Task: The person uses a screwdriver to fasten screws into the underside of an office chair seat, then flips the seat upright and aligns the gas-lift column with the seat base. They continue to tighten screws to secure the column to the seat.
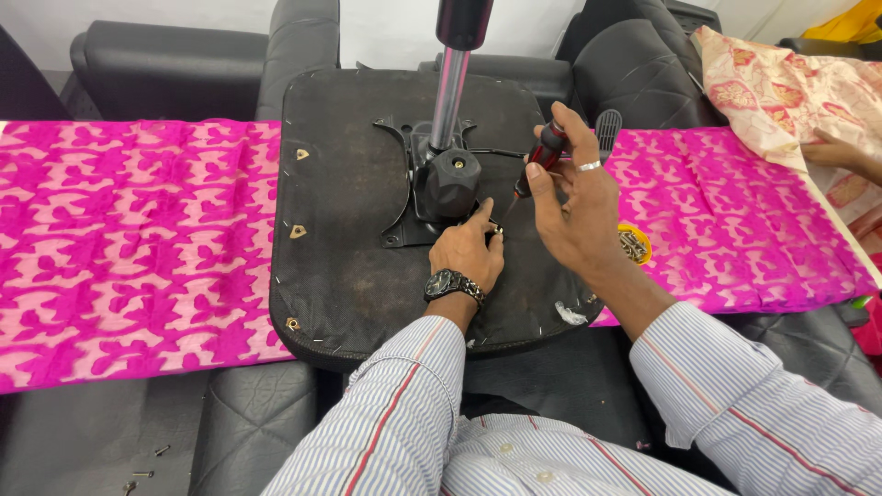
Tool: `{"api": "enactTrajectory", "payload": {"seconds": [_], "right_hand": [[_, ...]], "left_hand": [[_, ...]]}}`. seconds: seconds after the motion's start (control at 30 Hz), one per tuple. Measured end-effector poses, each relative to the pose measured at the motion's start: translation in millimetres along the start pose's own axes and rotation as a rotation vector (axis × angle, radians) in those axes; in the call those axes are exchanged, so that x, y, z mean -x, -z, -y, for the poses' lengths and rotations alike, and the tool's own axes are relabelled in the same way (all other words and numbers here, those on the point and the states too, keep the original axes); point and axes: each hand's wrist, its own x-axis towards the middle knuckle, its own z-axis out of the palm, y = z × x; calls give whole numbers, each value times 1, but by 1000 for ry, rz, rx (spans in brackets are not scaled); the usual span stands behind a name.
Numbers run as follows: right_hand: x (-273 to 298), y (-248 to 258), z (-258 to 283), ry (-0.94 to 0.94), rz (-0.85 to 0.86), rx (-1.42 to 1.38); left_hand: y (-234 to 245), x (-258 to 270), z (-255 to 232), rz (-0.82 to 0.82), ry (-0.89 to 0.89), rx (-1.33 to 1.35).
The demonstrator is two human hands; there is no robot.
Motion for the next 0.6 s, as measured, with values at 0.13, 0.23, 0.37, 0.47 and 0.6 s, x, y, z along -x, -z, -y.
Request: {"api": "enactTrajectory", "payload": {"seconds": [0.13,0.23,0.37,0.47,0.6], "right_hand": [[-7,-2,-5,-98,-11,-82],[-9,-1,-9,-71,-64,25],[-12,1,-14,-58,-49,12],[-15,6,-18,-125,27,-250],[-17,6,-18,-93,-18,-71]], "left_hand": [[0,0,1,12,-4,-19],[-1,-1,0,31,11,-30],[0,-2,-1,48,26,-40],[-1,-2,-1,48,28,-36],[1,-2,-1,44,35,-24]]}}
